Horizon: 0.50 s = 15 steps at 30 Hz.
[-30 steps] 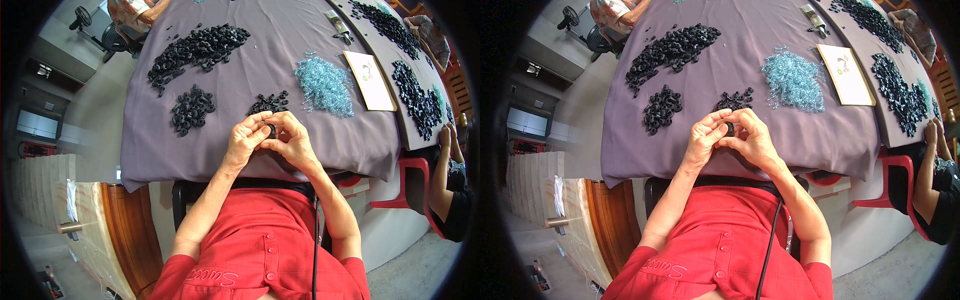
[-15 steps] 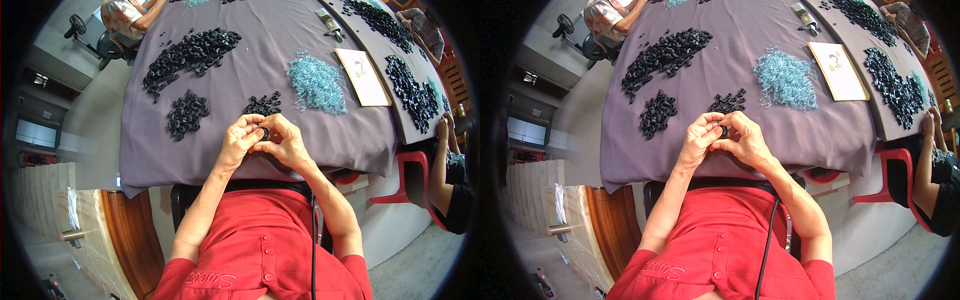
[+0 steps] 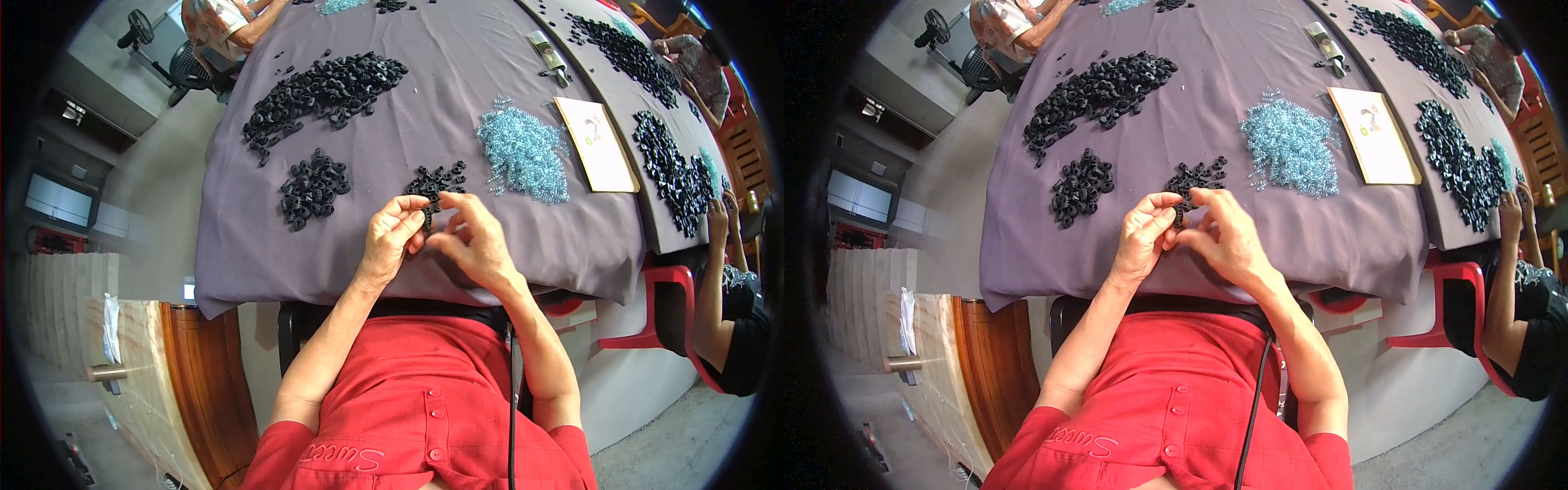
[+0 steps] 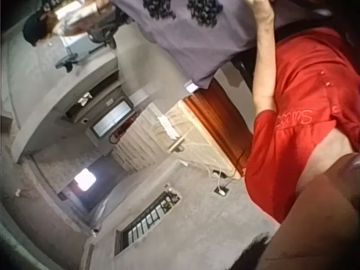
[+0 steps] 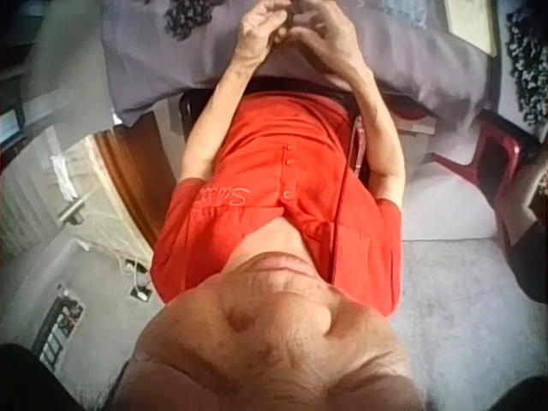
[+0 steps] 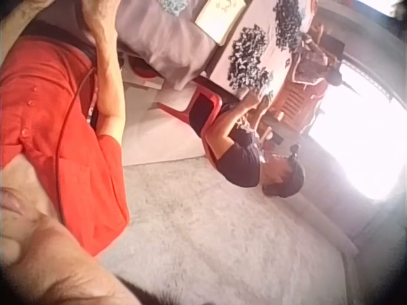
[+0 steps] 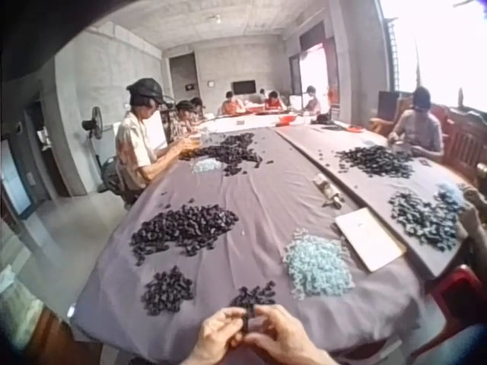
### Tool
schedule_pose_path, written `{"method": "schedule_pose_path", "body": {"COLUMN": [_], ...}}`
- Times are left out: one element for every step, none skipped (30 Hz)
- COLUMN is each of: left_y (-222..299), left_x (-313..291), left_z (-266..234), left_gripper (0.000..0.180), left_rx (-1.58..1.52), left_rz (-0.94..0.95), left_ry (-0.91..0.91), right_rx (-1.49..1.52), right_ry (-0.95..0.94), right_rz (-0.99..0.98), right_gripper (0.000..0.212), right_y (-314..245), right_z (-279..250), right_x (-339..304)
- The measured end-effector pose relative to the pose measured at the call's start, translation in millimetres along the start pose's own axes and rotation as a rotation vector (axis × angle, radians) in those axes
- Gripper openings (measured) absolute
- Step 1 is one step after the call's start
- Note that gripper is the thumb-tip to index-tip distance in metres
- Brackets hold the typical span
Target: Sorting and inspecting small black plastic components on a table.
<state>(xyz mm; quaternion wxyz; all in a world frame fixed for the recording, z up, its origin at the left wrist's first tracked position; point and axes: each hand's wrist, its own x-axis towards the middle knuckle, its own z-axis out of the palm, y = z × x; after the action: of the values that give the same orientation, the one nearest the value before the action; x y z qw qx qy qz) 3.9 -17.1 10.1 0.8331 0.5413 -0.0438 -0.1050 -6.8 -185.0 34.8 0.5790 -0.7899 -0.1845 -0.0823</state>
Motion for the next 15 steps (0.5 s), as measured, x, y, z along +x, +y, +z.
{"method": "schedule_pose_path", "body": {"left_y": [2.5, 3.9, 2.6, 1.8, 1.3, 0.9, 0.5, 0.1, 0.0, -0.2, -0.4, -0.6, -0.6, -0.5, -0.4], "left_x": [-2.0, -4.0, -3.6, -4.3, -5.2, -5.1, -4.4, -3.6, -3.5, -3.6, -3.8, -4.6, -4.6, -4.0, -3.5], "left_z": [0.3, -0.3, 1.6, 1.2, 0.4, 0.1, 0.6, 1.3, 1.5, 1.9, 2.6, 2.5, 2.3, 2.0, 1.8], "left_gripper": [0.021, 0.019, 0.017, 0.017, 0.017, 0.017, 0.017, 0.016, 0.016, 0.016, 0.016, 0.016, 0.016, 0.016, 0.016], "left_rx": [-0.044, -0.088, -0.089, -0.094, -0.059, -0.025, -0.029, -0.020, -0.010, -0.011, -0.006, -0.002, -0.004, -0.011, -0.018], "left_rz": [-0.020, -0.039, -0.019, -0.014, -0.008, -0.005, -0.002, 0.000, -0.001, -0.001, 0.001, 0.006, 0.008, 0.007, 0.007], "left_ry": [0.006, 0.013, -0.005, -0.002, -0.004, -0.008, -0.007, -0.014, -0.021, -0.022, -0.021, -0.014, -0.011, -0.019, -0.026], "right_rx": [-0.119, -0.192, -0.302, -0.395, -0.479, -0.581, -0.683, -0.721, -0.722, -0.759, -0.795, -0.784, -0.784, -0.837, -0.890], "right_ry": [0.052, 0.098, 0.183, 0.241, 0.274, 0.284, 0.295, 0.292, 0.292, 0.274, 0.256, 0.241, 0.238, 0.233, 0.227], "right_rz": [-0.059, -0.063, -0.060, -0.102, -0.115, -0.117, -0.118, -0.108, -0.107, -0.123, -0.139, -0.109, -0.112, -0.122, -0.133], "right_gripper": [0.038, 0.024, 0.012, 0.008, 0.008, 0.008, 0.008, 0.008, 0.008, 0.009, 0.009, 0.010, 0.010, 0.009, 0.007], "right_y": [2.3, 5.2, 7.2, 16.6, 22.4, 26.4, 30.1, 33.6, 38.2, 43.1, 45.7, 44.6, 43.6, 41.9, 40.7], "right_z": [-7.0, -15.1, -25.0, -32.8, -40.1, -46.0, -50.3, -52.5, -50.9, -49.1, -48.2, -44.9, -44.9, -45.6, -45.9], "right_x": [1.4, 5.1, 6.2, 9.2, 10.8, 11.7, 13.1, 16.0, 18.1, 20.0, 20.7, 21.5, 21.6, 21.6, 21.6]}}
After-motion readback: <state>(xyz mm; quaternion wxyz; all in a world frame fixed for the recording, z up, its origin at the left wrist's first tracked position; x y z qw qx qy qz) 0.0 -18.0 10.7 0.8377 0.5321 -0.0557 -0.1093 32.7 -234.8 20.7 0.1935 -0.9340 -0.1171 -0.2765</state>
